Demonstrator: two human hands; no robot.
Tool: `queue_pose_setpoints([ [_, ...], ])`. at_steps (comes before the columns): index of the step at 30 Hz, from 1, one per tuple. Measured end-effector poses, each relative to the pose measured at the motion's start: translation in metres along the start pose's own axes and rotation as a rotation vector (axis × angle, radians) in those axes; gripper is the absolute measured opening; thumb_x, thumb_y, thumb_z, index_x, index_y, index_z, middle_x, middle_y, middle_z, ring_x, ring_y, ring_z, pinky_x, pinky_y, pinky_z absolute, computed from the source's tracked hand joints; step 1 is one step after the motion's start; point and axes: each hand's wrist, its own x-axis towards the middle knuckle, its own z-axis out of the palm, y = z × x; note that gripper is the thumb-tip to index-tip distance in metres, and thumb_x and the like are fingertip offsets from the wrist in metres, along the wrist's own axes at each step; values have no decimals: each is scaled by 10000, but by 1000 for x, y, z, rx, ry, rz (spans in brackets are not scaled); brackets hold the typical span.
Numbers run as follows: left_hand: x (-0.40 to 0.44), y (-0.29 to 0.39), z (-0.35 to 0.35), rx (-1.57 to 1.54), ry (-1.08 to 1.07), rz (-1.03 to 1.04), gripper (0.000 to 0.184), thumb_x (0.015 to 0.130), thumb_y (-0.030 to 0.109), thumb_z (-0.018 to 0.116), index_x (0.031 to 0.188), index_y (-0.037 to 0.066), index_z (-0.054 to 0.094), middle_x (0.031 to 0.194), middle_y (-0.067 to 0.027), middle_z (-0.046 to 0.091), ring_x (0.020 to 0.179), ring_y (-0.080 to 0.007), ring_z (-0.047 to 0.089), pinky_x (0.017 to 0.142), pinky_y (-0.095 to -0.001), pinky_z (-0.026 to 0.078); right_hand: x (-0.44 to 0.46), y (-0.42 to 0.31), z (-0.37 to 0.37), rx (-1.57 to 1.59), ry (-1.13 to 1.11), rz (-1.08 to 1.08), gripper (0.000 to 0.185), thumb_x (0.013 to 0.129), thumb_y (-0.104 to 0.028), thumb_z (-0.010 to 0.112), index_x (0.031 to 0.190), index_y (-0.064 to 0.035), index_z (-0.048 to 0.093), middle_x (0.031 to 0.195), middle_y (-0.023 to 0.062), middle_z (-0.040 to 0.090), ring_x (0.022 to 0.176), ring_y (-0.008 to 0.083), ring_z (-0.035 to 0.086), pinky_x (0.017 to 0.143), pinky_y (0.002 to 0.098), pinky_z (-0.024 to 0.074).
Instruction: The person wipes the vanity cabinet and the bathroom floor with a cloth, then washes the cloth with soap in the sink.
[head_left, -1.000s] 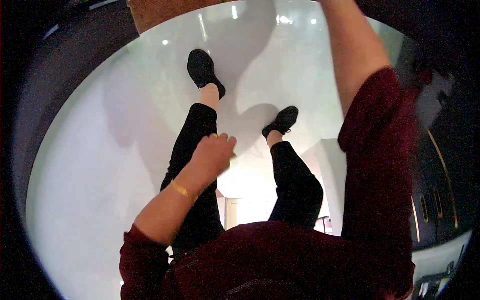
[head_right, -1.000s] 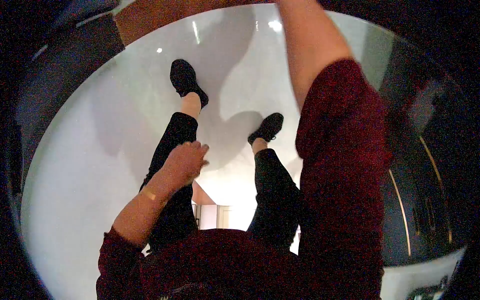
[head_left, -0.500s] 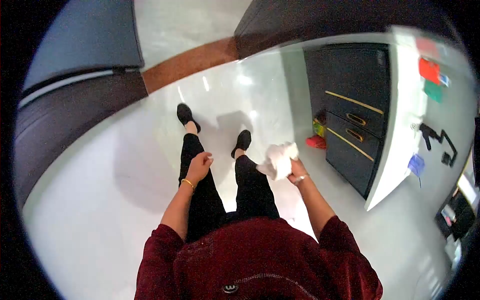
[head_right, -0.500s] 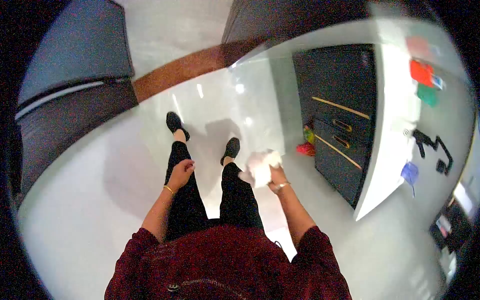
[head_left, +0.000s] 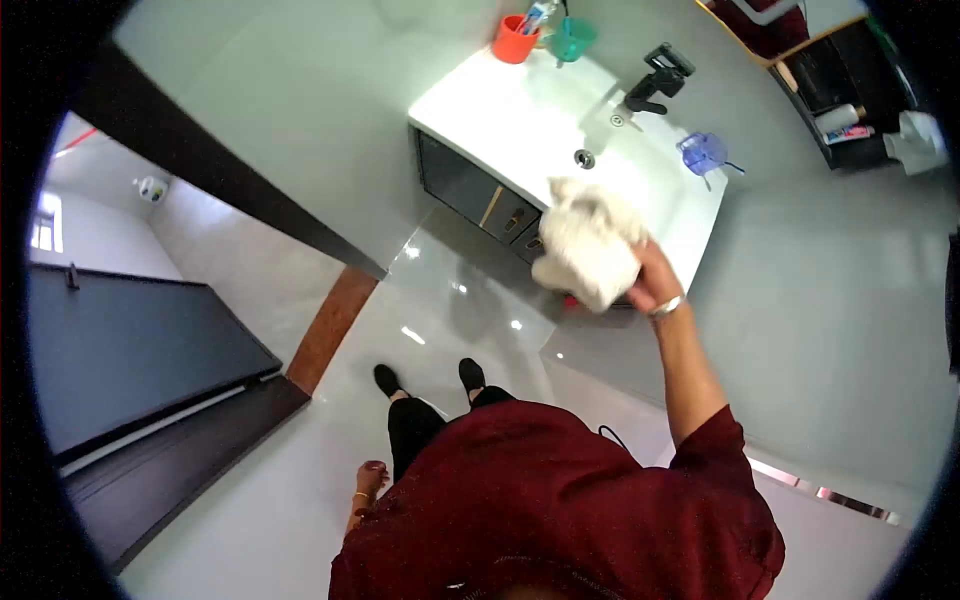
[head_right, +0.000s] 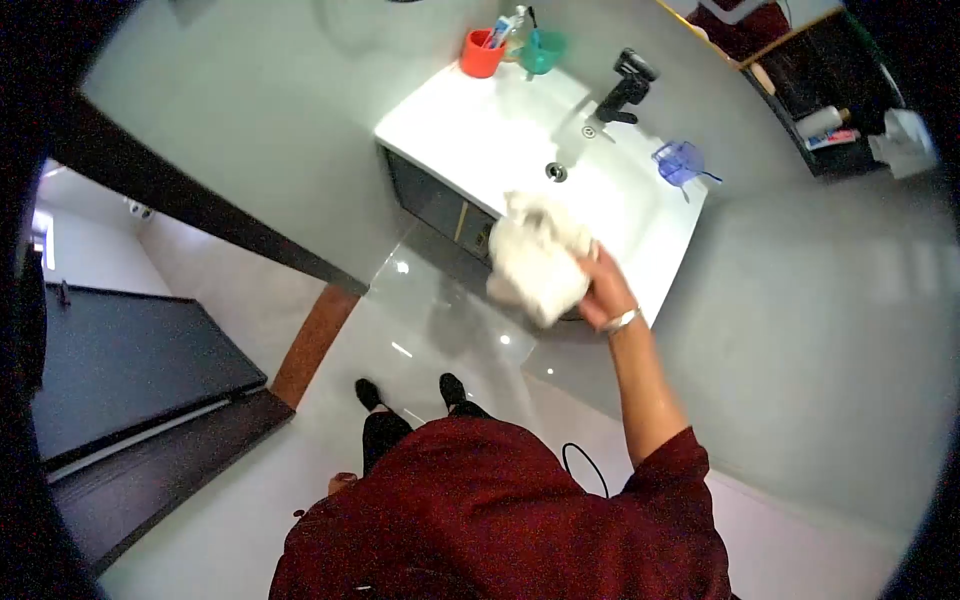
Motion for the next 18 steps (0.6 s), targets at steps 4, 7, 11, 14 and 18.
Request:
queue_pose_setpoints([
  [4, -31, 68, 43, 360, -20, 280, 261, 858, 171, 612, 1034, -20, 584, 824, -110, 652, 675, -175, 635, 550, -292, 505, 20, -34, -43, -62, 487, -42, 720, 844, -478, 606, 1387, -105, 316, 1305, 139, 471, 1263, 287, 354, 959, 525, 368],
  [7, -10, 116, 43, 358, -143, 363, 274, 862, 183, 622, 1065, 2, 584, 818, -96, 651, 673, -165, 633, 563, -288, 498, 21, -2, -95, -451, 639, -23, 617, 838, -366, 634, 1318, -68, 389, 1221, 125, 503, 1119, 249, 460, 867, 449, 438],
  [11, -3, 187, 37, 255, -244, 372, 236, 856, 139, 610, 1050, 8, 581, 772, -70, 627, 647, -158, 617, 542, -269, 475, -9, 68, -155, -391, 631, 120, 287, 840, -183, 619, 1074, -43, 533, 855, 45, 584, 669, 131, 561, 549, 281, 487],
  [14, 25, 226, -1, 139, -425, 200, 192, 849, 86, 574, 1024, 6, 583, 755, -62, 617, 644, -153, 613, 524, -260, 460, -33, 102, -163, -415, 780, 71, 185, 839, -126, 601, 1003, -52, 558, 767, 28, 581, 588, 97, 544, 498, 249, 474],
  [18, 25, 273, -11, 486, -87, 236, 153, 842, 94, 574, 967, 10, 601, 759, -77, 635, 636, -156, 622, 504, -265, 454, -46, 126, -167, -411, 933, 4, 138, 836, -122, 602, 958, -59, 591, 743, 18, 585, 597, 94, 550, 500, 254, 478],
])
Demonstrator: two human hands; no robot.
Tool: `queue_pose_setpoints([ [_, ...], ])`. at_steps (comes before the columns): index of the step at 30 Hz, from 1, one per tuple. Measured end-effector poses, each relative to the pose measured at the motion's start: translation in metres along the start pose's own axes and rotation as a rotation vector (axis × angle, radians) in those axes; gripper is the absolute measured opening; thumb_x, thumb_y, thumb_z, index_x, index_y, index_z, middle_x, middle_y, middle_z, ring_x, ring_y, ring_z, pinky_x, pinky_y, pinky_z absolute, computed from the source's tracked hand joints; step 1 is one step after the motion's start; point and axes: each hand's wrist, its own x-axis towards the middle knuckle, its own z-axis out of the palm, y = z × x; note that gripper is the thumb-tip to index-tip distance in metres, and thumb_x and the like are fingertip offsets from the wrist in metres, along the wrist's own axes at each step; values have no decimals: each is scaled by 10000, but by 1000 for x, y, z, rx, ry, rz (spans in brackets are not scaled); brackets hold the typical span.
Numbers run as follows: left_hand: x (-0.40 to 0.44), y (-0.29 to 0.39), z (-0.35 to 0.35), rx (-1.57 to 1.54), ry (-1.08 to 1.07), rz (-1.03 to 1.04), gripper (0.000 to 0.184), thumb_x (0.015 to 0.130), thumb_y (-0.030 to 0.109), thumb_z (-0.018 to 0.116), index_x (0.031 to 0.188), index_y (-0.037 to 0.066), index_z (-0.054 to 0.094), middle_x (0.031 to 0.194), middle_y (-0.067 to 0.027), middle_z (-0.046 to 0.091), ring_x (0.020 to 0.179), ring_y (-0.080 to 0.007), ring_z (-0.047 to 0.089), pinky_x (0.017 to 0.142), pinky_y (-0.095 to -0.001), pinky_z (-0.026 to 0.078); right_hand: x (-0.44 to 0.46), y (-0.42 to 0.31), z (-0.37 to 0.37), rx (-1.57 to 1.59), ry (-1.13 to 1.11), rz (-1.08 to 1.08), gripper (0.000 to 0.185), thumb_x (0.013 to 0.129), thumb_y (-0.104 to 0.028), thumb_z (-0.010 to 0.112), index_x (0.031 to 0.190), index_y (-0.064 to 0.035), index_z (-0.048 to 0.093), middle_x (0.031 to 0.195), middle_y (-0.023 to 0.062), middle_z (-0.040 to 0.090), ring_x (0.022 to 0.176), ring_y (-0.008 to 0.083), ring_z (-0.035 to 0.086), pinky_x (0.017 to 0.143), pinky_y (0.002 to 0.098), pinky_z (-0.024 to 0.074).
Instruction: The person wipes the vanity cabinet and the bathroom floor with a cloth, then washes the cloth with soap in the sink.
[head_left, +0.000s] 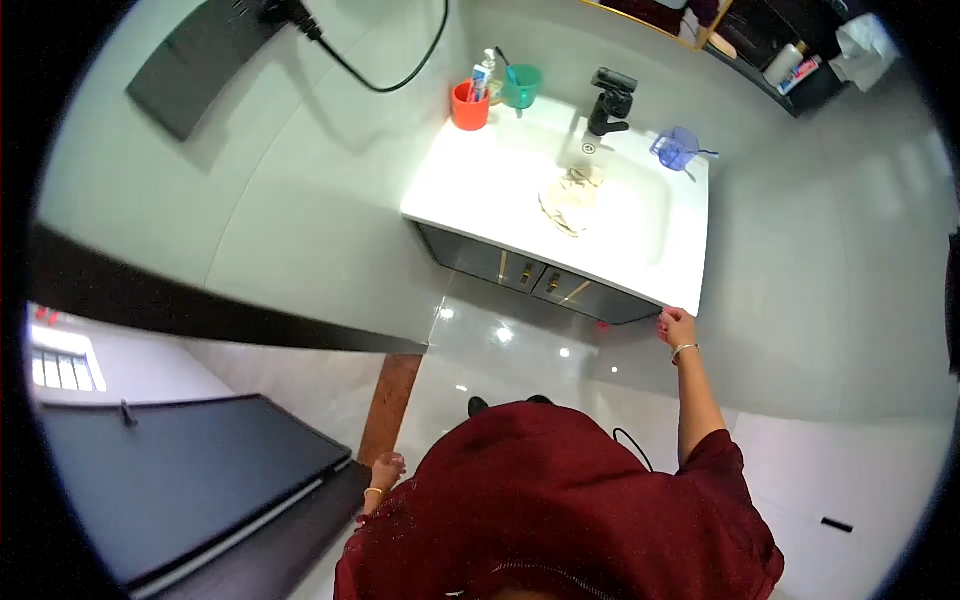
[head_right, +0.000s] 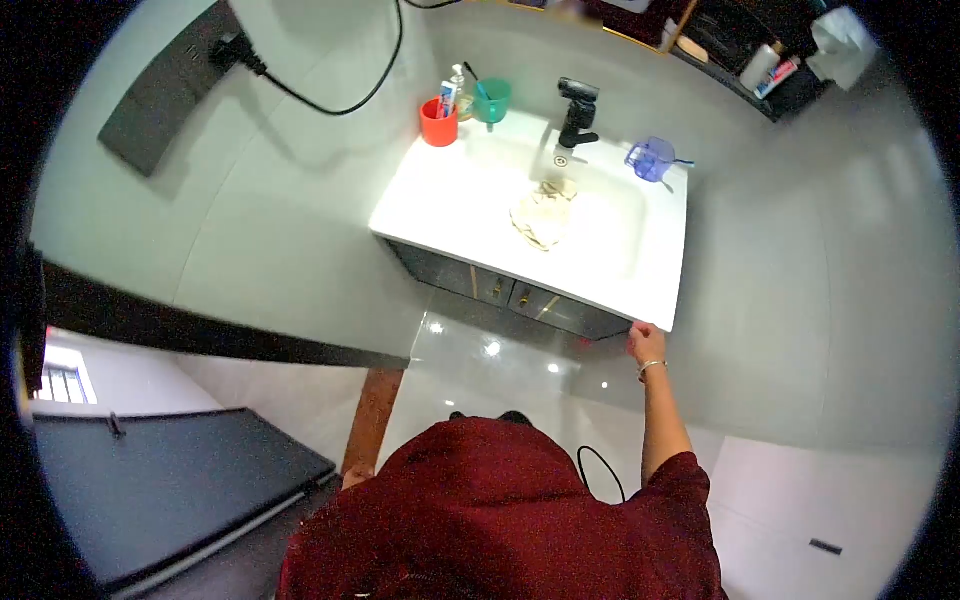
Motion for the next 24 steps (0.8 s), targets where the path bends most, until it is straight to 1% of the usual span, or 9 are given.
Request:
queue_pose_setpoints([
  [1, 5, 10, -8, 61, 54, -70, 147, 843, 107, 579, 952, 13, 610, 758, -73, 639, 629, -162, 624, 497, -268, 453, -5, -2, 3, -6, 37, 9, 124, 834, -114, 598, 939, -49, 604, 747, 4, 590, 591, 94, 552, 499, 251, 477],
  [3, 23, -7, -41, 108, -150, 94, 164, 855, 154, 584, 936, 17, 621, 763, -58, 646, 616, -176, 625, 490, -269, 451, -3, 2, 5, 3, -3, -48, 134, 846, -117, 583, 955, -44, 611, 779, 8, 616, 634, 99, 575, 528, 247, 484],
  [6, 19, 7, -35, 173, 76, -39, 167, 856, 159, 582, 939, 19, 622, 768, -61, 649, 621, -178, 624, 500, -276, 454, -1, -17, 17, 38, 35, -200, 161, 865, -119, 554, 992, -48, 621, 851, 28, 649, 724, 109, 605, 578, 244, 491],
  [10, 38, 34, -16, 266, 83, -62, 171, 859, 164, 580, 942, 21, 624, 775, -64, 652, 628, -182, 623, 513, -285, 459, 37, -73, 56, -64, 148, -579, 303, 877, -112, 516, 1166, -70, 597, 1013, 70, 650, 884, 113, 603, 671, 261, 498],
  [12, 50, 55, 2, 294, 63, -70, 173, 860, 167, 579, 944, 22, 625, 778, -66, 654, 631, -184, 623, 519, -289, 461, 64, -107, 75, -102, 137, -604, 361, 879, -112, 505, 1234, -67, 555, 1048, 61, 644, 921, 115, 594, 735, 249, 493],
  [14, 65, 77, 25, 305, 51, -62, 175, 861, 169, 577, 945, 24, 626, 781, -68, 655, 634, -185, 623, 526, -294, 463, 85, -155, 96, -167, 159, -724, 457, 866, -95, 496, 1320, -68, 459, 1240, 125, 549, 1080, 231, 553, 925, 327, 433],
  [16, 79, 96, 50, 305, 46, -46, 178, 862, 172, 576, 947, 25, 627, 785, -70, 657, 638, -187, 622, 532, -298, 465, 123, -190, 111, -233, 191, -843, 504, 849, -88, 513, 1344, -71, 421, 1324, 162, 471, 1177, 306, 490, 983, 361, 391],
  [19, 87, 125, 88, 280, 47, -5, 181, 864, 176, 574, 949, 26, 628, 790, -72, 660, 643, -190, 622, 542, -305, 469, 178, -236, 132, -284, 174, -950, 497, 846, -73, 515, 1328, -28, 404, 1351, 204, 425, 1231, 362, 418, 1028, 374, 353],
  [24, 88, 143, 137, 243, 65, 21, 186, 867, 183, 572, 954, 29, 630, 798, -77, 664, 651, -194, 620, 558, -316, 474, 252, -271, 164, -542, 124, -860, 351, 816, -57, 522, 1165, -19, 514, 1213, 230, 509, 1139, 355, 481, 945, 408, 427],
])
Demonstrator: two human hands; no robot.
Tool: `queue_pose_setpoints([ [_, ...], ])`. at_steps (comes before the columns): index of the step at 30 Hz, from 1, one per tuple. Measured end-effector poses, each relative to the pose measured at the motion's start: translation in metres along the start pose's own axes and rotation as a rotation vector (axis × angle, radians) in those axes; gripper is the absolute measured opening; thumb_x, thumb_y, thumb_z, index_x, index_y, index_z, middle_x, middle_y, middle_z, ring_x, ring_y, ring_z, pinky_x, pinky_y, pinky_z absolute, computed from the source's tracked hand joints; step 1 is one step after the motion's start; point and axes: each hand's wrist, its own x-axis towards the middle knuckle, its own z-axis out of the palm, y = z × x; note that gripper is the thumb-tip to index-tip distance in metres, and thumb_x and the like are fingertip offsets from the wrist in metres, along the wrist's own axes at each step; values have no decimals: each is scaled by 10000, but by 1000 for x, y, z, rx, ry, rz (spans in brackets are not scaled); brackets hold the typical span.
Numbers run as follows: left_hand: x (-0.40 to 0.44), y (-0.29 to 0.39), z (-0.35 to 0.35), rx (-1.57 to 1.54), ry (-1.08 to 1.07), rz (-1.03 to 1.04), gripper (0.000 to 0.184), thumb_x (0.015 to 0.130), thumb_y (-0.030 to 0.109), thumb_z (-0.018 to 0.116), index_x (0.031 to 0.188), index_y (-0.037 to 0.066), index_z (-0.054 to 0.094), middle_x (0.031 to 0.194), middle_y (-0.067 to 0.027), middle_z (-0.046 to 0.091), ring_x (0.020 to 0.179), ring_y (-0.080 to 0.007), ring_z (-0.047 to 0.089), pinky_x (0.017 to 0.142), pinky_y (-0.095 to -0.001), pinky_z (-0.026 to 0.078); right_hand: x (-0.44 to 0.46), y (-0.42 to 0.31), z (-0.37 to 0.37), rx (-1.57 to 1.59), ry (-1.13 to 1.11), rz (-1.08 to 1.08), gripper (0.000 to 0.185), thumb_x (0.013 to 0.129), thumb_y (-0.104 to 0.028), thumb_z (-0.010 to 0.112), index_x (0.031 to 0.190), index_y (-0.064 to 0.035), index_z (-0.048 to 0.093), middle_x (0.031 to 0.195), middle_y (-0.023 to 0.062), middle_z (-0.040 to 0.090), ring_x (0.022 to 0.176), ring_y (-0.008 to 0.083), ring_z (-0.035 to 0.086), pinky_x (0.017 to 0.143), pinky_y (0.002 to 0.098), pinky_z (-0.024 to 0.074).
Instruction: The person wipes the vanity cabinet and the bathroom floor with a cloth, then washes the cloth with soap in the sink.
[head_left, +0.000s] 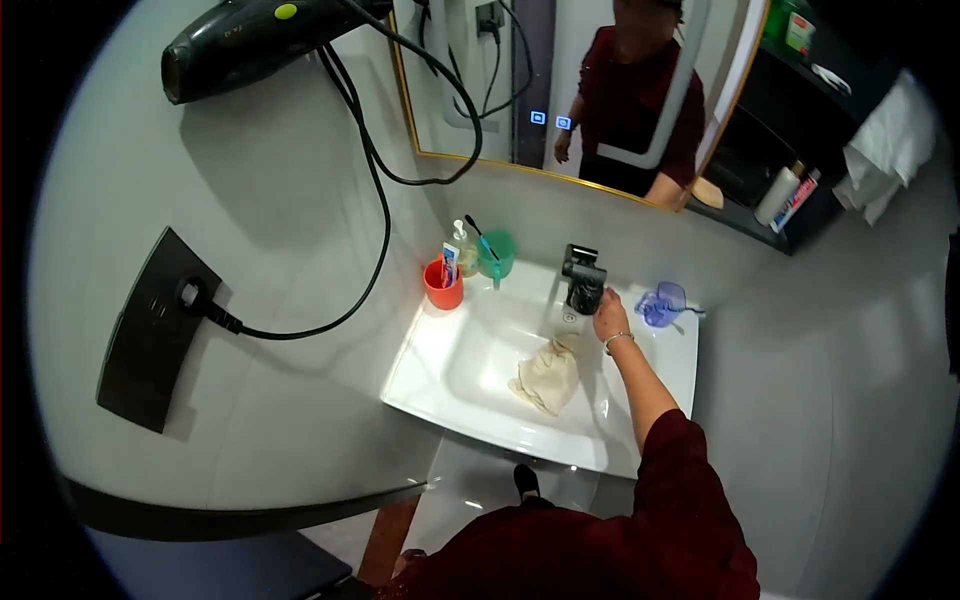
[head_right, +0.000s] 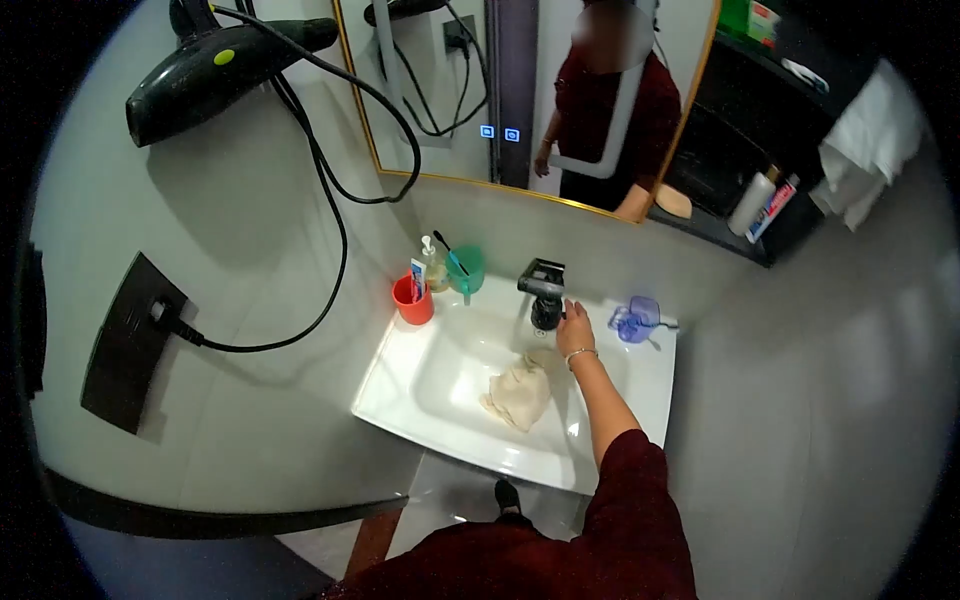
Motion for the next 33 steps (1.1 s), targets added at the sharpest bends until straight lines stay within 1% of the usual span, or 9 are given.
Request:
queue_pose_setpoints([
  [3, -3, -2, 19, -22, 16, 8, 190, 869, 187, 570, 956, 31, 632, 803, -80, 666, 657, -196, 620, 568, -323, 478, 7, -5, 1, -75, -133, -61, 182, 769, -39, 521, 943, -45, 571, 1025, 179, 577, 976, 367, 555, 820, 438, 490],
  [7, -8, 4, 25, -40, 40, 13, 194, 871, 193, 567, 959, 33, 633, 809, -83, 670, 663, -200, 619, 581, -331, 482, -2, -16, 13, -129, -71, 172, 221, 758, -103, 586, 975, -60, 595, 1007, 137, 568, 791, 369, 609, 735, 425, 517],
  [10, -12, -5, 16, -31, 51, 15, 198, 873, 197, 566, 962, 35, 635, 814, -86, 672, 669, -202, 618, 591, -338, 486, -35, -42, 24, 140, -11, 247, 306, 748, -173, 642, 1033, -66, 606, 1098, 132, 546, 815, 368, 619, 756, 422, 512],
  [11, -12, -11, 7, -21, 52, 27, 199, 873, 198, 565, 963, 35, 635, 816, -87, 673, 670, -203, 618, 594, -340, 487, -36, -36, 27, 133, -136, 276, 492, 743, -194, 668, 1192, -53, 527, 1217, 156, 486, 970, 356, 590, 839, 412, 487],
  [16, -21, -59, -45, -4, 81, 97, 204, 876, 205, 562, 967, 38, 638, 824, -91, 677, 679, -207, 617, 610, -351, 493, -87, -12, 32, -15, 79, 5, 743, 758, -190, 662, 1376, -29, 282, 1304, 245, 390, 1207, 393, 406, 964, 406, 413],
  [20, -23, -105, -69, -29, 118, 96, 209, 878, 211, 560, 970, 40, 639, 831, -95, 681, 686, -211, 616, 623, -360, 497, -181, -5, -6, -130, -382, 276, 506, 801, -218, 615, 1249, -32, 472, 1175, 256, 508, 1041, 403, 533, 913, 431, 446],
  [23, -21, -121, -88, -46, 94, 46, 198, 881, 197, 554, 951, 31, 638, 815, -92, 673, 668, -208, 610, 612, -348, 492, -244, 20, -12, -272, -480, 367, 349, 810, -262, 588, 1074, -35, 609, 1066, 231, 585, 1011, 374, 558, 886, 427, 456],
  [27, -33, -127, -99, 104, 39, -32, 209, 876, 210, 565, 940, 26, 641, 803, -98, 670, 665, -210, 611, 616, -343, 491, -276, 37, -6, -112, -196, 167, 197, 787, -208, 571, 833, -56, 688, 836, 160, 658, 841, 327, 624, 806, 401, 489],
  [33, -27, -113, -99, 372, -17, 0, 227, 868, 229, 580, 925, 19, 646, 786, -106, 664, 660, -211, 611, 620, -335, 488, -234, 27, 10, -28, -180, 388, 147, 739, -174, 628, 827, -66, 675, 863, 149, 665, 819, 303, 631, 756, 392, 501],
])
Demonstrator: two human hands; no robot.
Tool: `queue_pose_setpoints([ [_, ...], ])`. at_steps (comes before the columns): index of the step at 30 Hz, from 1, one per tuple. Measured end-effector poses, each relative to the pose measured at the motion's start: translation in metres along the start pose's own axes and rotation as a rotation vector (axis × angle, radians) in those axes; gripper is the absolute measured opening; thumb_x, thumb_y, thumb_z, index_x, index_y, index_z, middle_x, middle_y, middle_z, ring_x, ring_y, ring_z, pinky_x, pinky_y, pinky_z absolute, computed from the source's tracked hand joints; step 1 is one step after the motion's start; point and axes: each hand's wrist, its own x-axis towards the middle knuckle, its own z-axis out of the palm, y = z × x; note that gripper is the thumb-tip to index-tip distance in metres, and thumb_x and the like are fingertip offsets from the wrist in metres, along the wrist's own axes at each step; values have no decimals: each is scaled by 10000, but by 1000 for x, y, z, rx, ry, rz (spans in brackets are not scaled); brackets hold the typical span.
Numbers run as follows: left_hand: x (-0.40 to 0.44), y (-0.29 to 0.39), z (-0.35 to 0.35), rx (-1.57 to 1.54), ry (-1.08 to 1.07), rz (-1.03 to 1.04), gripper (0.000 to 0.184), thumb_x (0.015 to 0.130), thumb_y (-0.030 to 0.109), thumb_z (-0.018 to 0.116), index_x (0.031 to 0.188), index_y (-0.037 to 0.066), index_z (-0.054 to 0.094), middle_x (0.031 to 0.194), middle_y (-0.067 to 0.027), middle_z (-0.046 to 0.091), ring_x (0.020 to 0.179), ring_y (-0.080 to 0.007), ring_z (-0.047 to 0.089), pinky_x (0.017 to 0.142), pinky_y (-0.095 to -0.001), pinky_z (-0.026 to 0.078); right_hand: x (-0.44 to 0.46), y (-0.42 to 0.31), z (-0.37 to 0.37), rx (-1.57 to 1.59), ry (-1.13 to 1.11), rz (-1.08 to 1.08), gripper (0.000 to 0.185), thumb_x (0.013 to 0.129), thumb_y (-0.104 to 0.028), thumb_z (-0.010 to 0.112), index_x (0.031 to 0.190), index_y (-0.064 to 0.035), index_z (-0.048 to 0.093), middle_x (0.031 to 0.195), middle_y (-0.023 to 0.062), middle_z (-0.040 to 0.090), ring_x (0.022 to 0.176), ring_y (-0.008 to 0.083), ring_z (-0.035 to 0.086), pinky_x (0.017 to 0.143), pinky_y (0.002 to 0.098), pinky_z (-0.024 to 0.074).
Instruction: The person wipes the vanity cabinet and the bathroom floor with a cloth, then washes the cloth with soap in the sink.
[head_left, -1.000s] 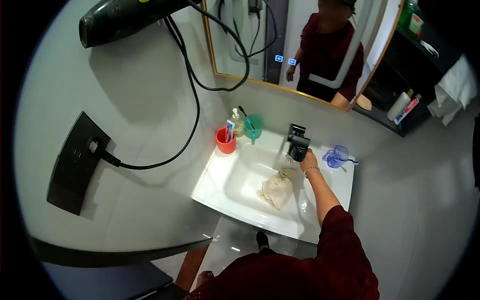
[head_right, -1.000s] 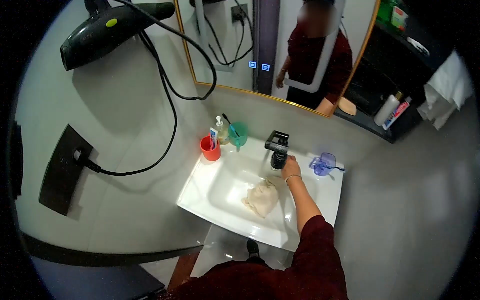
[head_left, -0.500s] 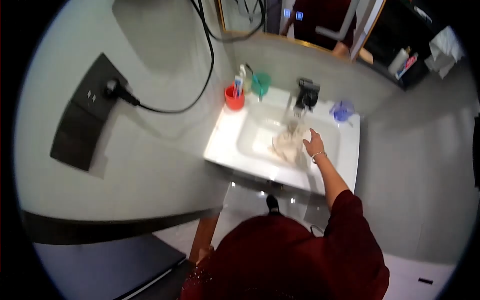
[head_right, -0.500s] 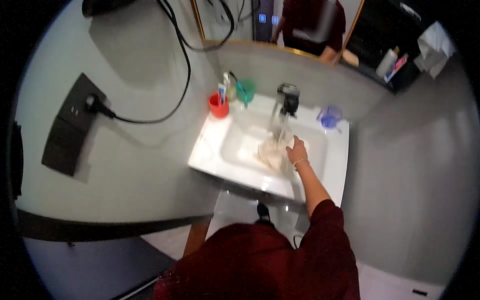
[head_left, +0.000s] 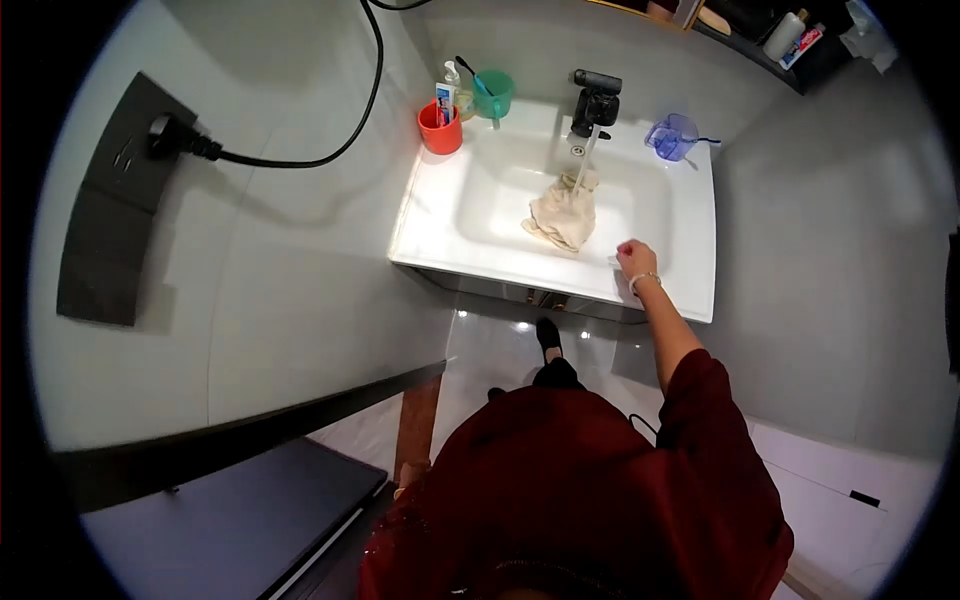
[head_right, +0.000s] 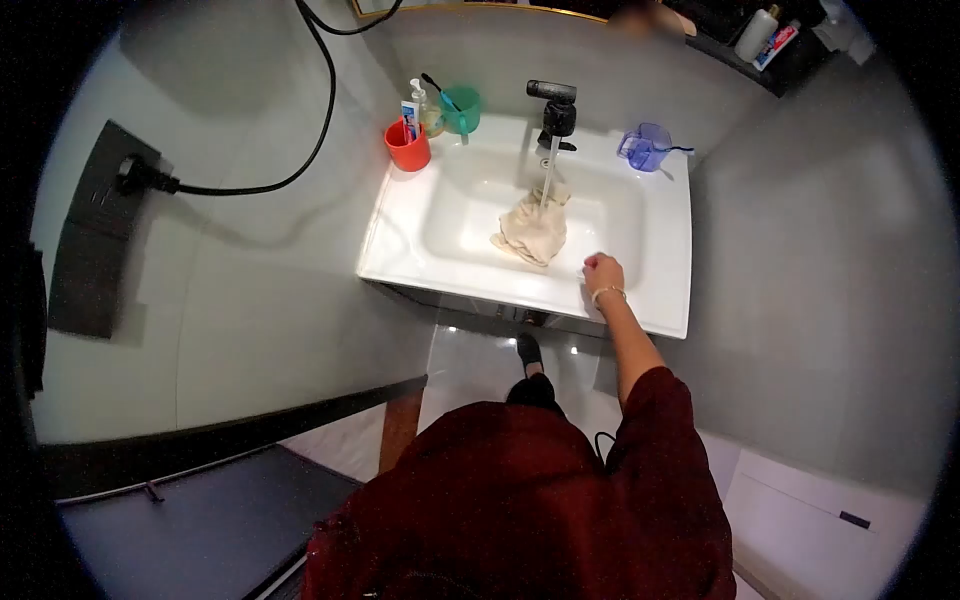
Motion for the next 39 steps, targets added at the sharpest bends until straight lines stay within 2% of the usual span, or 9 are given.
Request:
queue_pose_setpoints([
  [4, 28, 45, -1, 479, 74, 345, 240, 862, 241, 591, 914, 14, 649, 775, -112, 661, 658, -212, 612, 623, -329, 487, 45, -57, 32, -76, -41, -97, 202, 746, -200, 657, 886, -54, 643, 896, 166, 646, 822, 341, 623, 783, 397, 506],
  [6, 36, 103, 1, 17, 166, 243, 295, 851, 299, 618, 949, 24, 663, 761, -119, 658, 687, -204, 623, 663, -323, 495, 58, -79, 61, -196, -11, -167, 258, 762, -234, 651, 939, -49, 625, 946, 193, 629, 838, 376, 614, 796, 407, 506],
  [10, -27, 332, -4, 220, 177, 471, 300, 869, 239, 621, 1069, 15, 624, 884, -75, 637, 829, -178, 611, 775, -308, 480, 79, -81, 114, -322, -201, -217, 262, 795, -261, 605, 944, -47, 622, 878, 172, 631, 869, 358, 618, 806, 398, 508],
  [18, 14, 588, 34, -568, -131, 518, 407, 958, 275, 496, 1275, 28, 435, 1109, -95, 556, 943, -174, 575, 799, -317, 499, 79, -151, 27, 1197, -511, 68, 202, 784, -175, 644, 906, -41, 556, 691, 27, 553, 638, 114, 513, 572, 275, 431],
  [25, 125, 643, 77, -67, 189, 706, 515, 828, 160, 651, 1285, 32, 452, 1122, -122, 505, 988, -219, 518, 865, -297, 450, 112, -33, 47, 618, -40, 25, 271, 696, -6, 649, 936, -59, 538, 893, 63, 577, 810, 155, 575, 729, 293, 488],
  [32, 149, 685, 83, 252, 448, 1178, 433, 826, 68, 607, 1247, 80, 506, 1287, -153, 444, 1135, -255, 491, 927, -318, 419, 142, -45, 47, 1525, -544, 203, 474, 676, 116, 539, 1121, -44, 500, 1038, 54, 579, 976, 194, 567, 867, 323, 475],
  [35, 161, 705, 72, -108, -168, 763, 399, 829, 44, 602, 1220, 65, 525, 1276, -131, 482, 1140, -219, 493, 944, -303, 398, 139, -66, 31, 1637, -710, 283, 517, 715, 90, 586, 1204, -41, 481, 1105, 66, 567, 1038, 205, 553, 908, 348, 467],
  [36, 162, 709, 68, -127, -317, 781, 321, 864, 56, 584, 1182, 84, 547, 1036, -35, 600, 938, -127, 543, 809, -257, 451, 140, -68, 29, 1644, -709, 294, 531, 726, 79, 605, 1226, -41, 472, 1127, 69, 561, 1057, 209, 547, 914, 361, 466],
  [39, 167, 709, 57, -143, -270, 635, 226, 867, 68, 599, 1089, 59, 564, 983, -20, 608, 875, -102, 549, 796, -243, 450, 153, -65, 25, 1659, -656, 410, 523, 748, 48, 663, 1235, -29, 488, 1114, 83, 582, 1017, 219, 574, 884, 377, 493],
])
